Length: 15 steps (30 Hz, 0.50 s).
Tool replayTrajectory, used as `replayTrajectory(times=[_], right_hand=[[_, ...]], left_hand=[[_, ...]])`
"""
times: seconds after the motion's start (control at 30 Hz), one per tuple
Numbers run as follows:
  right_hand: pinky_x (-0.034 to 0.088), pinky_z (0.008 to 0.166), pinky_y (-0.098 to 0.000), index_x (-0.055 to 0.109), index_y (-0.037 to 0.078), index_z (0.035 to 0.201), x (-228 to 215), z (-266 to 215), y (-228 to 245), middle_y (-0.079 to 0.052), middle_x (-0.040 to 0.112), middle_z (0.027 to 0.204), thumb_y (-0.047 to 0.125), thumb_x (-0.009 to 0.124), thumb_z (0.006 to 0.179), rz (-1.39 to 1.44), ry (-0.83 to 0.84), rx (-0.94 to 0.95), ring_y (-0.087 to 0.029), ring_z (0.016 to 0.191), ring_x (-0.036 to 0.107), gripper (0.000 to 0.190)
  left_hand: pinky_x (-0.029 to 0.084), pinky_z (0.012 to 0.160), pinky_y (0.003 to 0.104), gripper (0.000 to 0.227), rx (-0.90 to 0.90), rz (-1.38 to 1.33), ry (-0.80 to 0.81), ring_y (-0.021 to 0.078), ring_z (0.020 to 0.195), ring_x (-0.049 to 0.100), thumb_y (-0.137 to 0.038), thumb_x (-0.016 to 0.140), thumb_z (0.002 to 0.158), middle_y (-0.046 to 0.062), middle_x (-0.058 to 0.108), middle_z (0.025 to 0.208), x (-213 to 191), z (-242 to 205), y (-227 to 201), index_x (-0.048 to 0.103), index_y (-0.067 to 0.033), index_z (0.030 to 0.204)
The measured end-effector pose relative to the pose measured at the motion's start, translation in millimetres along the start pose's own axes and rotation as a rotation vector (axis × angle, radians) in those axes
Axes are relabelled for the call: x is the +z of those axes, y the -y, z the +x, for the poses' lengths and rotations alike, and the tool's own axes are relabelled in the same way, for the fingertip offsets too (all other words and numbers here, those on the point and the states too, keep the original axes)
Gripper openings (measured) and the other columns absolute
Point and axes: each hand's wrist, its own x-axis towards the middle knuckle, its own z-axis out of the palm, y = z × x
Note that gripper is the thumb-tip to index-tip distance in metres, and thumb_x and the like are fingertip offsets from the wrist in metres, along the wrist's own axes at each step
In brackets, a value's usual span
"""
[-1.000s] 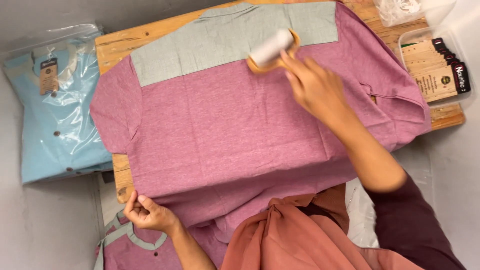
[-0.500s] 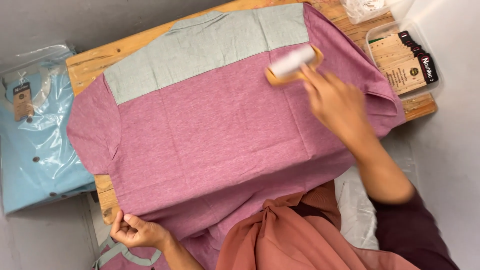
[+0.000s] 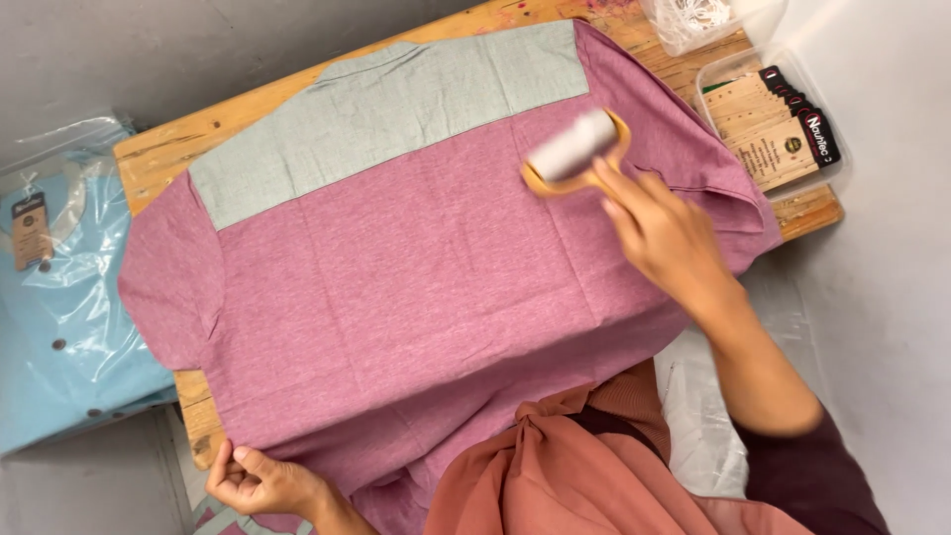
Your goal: The person uses a lint roller to remove lint from a pink shirt laid on a wooden table. They roll the sticky roller over the sleeves, collar, and body of the shirt, then flip the shirt to clean the back and lower sections.
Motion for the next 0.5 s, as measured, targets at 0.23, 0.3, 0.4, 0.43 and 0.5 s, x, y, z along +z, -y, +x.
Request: replayTrajectory(times=[0.23,0.3,0.4,0.43,0.5], right_hand=[[0.048,0.103,-0.0422,0.055,-0.003,0.152,-47.6,-112.3,-81.5,-0.022,0.063,0.146,0.015,0.059,0.107,0.067,-0.283,0.094,-0.033,0.124,0.064,0.049],[0.048,0.1,-0.0473,0.058,-0.01,0.148,-35.5,-107.6,-110.3,-0.025,0.065,0.142,0.013,0.056,0.113,-0.032,-0.419,0.038,-0.04,0.115,0.063,0.042],[0.045,0.088,-0.0505,0.064,-0.009,0.145,-16.6,-90.4,-150.2,-0.023,0.071,0.128,0.018,0.05,0.12,-0.271,-0.57,-0.015,-0.044,0.099,0.061,0.04],[0.041,0.078,-0.0486,0.068,-0.002,0.146,-9.0,-83.1,-161.8,-0.018,0.076,0.117,0.025,0.049,0.121,-0.41,-0.585,0.006,-0.041,0.092,0.06,0.041],[0.04,0.082,-0.0503,0.068,-0.002,0.147,-8.7,-72.6,-149.3,-0.02,0.071,0.118,0.029,0.051,0.12,-0.437,-0.636,0.018,-0.041,0.098,0.057,0.043]], left_hand=[[0.051,0.102,0.042,0.014,0.025,-0.014,0.102,0.0362,0.112,0.063,-0.004,0.053,0.107,0.025,0.063,0.119,3.2,2.4,-41.1,0.053,0.0015,0.12],[0.048,0.102,0.041,0.014,0.016,0.003,0.132,0.0345,0.112,0.061,-0.007,0.05,0.109,0.022,0.06,0.118,3.2,2.2,-55.4,0.052,0.0002,0.121],[0.042,0.098,0.038,0.022,0.016,0.042,0.164,0.0292,0.106,0.055,-0.02,0.049,0.113,0.016,0.055,0.116,0.5,0.5,-55.6,0.052,-0.0007,0.125],[0.04,0.093,0.037,0.031,0.025,0.065,0.18,0.0256,0.099,0.051,-0.028,0.05,0.114,0.013,0.053,0.113,-1.7,0.9,-51.6,0.053,-0.0004,0.127],[0.04,0.088,0.037,0.026,-0.027,0.092,0.173,0.0244,0.091,0.05,-0.019,0.052,0.115,0.012,0.051,0.102,-3.4,0.2,-58.0,0.051,-0.0004,0.133]])
